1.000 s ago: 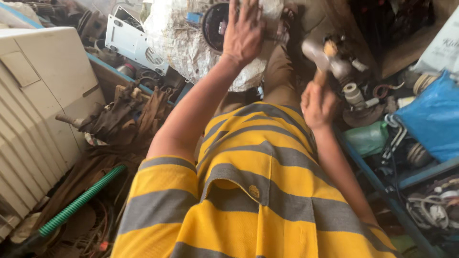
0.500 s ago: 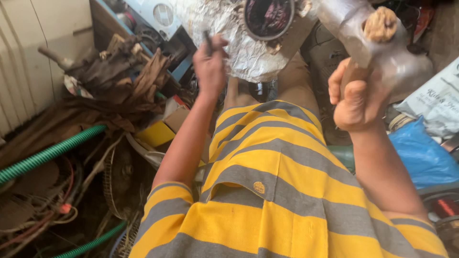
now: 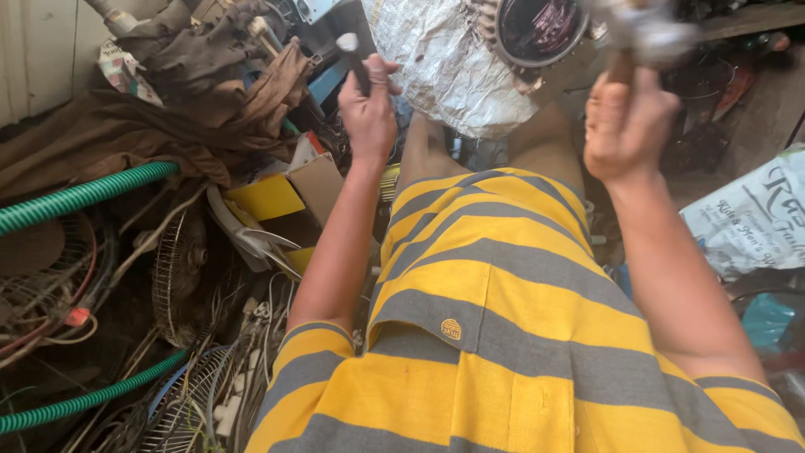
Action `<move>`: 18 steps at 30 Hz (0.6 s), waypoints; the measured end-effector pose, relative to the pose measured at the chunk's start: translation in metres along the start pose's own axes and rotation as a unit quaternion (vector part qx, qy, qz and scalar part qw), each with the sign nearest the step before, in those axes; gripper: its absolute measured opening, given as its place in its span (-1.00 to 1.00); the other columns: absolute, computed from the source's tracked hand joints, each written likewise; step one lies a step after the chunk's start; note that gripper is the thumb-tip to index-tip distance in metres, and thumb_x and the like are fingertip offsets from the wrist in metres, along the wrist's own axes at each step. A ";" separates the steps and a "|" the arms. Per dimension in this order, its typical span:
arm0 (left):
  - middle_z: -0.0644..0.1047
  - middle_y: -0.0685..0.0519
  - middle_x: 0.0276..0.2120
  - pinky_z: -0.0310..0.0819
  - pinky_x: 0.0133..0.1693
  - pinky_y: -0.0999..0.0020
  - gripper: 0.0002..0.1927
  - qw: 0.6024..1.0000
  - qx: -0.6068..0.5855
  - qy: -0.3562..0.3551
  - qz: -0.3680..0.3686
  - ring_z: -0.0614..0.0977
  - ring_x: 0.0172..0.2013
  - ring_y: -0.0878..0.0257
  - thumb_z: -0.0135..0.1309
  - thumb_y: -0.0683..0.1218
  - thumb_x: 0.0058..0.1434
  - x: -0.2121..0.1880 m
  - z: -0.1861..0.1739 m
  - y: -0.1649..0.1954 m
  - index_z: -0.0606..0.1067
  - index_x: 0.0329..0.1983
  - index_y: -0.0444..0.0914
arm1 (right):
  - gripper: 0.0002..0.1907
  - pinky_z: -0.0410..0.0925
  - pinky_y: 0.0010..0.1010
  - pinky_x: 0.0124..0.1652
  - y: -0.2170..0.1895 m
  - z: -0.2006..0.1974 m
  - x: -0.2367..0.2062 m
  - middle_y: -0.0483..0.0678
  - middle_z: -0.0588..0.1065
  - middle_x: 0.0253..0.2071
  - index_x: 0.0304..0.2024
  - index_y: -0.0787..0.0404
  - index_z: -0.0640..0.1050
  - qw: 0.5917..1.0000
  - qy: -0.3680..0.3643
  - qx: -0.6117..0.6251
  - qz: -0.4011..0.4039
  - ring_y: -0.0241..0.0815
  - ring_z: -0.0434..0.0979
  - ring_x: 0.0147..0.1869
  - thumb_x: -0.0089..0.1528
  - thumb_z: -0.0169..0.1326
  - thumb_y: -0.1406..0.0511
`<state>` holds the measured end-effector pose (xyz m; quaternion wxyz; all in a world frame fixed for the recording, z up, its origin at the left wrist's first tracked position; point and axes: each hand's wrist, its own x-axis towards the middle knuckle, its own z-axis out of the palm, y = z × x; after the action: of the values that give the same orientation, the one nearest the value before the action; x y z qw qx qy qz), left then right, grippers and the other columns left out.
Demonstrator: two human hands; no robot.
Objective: The person uses pliers and a screwdriver to remove copper windings from a circular electrical component. They repeatedly cut and pull wires, then use a hammer to tap the component while continuing to extract the copper.
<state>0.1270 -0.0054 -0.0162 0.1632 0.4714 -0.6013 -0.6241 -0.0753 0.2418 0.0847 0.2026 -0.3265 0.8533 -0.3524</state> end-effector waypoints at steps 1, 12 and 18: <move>0.56 0.12 -0.47 0.40 -0.38 0.46 -0.49 1.000 0.004 -0.012 0.004 0.56 -0.44 0.39 -0.06 0.24 0.47 0.001 0.003 0.002 0.59 -0.20 -0.28 | -0.46 0.33 -0.27 -0.36 0.006 0.005 0.002 -0.01 0.42 -0.53 -0.26 0.29 0.43 1.000 -0.014 -0.013 0.008 -0.06 0.51 -0.44 0.62 -0.22 0.02; 0.59 0.12 -0.51 0.37 -0.42 0.46 -0.54 0.987 0.082 -0.132 -0.031 0.51 -0.48 0.43 0.06 0.20 0.39 0.013 0.037 0.027 0.61 -0.20 -0.29 | -0.52 0.40 -0.08 -0.35 0.026 0.026 -0.012 0.13 0.48 -0.47 -0.11 0.28 0.48 0.994 -0.033 -0.105 0.029 0.19 0.57 -0.37 0.61 -0.13 0.00; 0.57 0.16 -0.50 0.26 -0.48 0.48 -0.56 0.988 0.053 -0.138 -0.049 0.41 -0.53 0.48 0.03 0.18 0.40 0.019 0.044 0.028 0.61 -0.15 -0.29 | -0.58 0.44 -0.03 -0.36 0.043 0.041 -0.021 0.13 0.54 -0.42 -0.14 0.23 0.45 0.991 -0.029 -0.120 -0.052 0.23 0.59 -0.36 0.52 -0.03 0.00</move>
<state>0.0728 -0.0002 -0.0058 0.0226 0.4175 -0.6266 -0.6577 -0.0545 0.2609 0.0277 0.1679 -0.4020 0.8652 -0.2482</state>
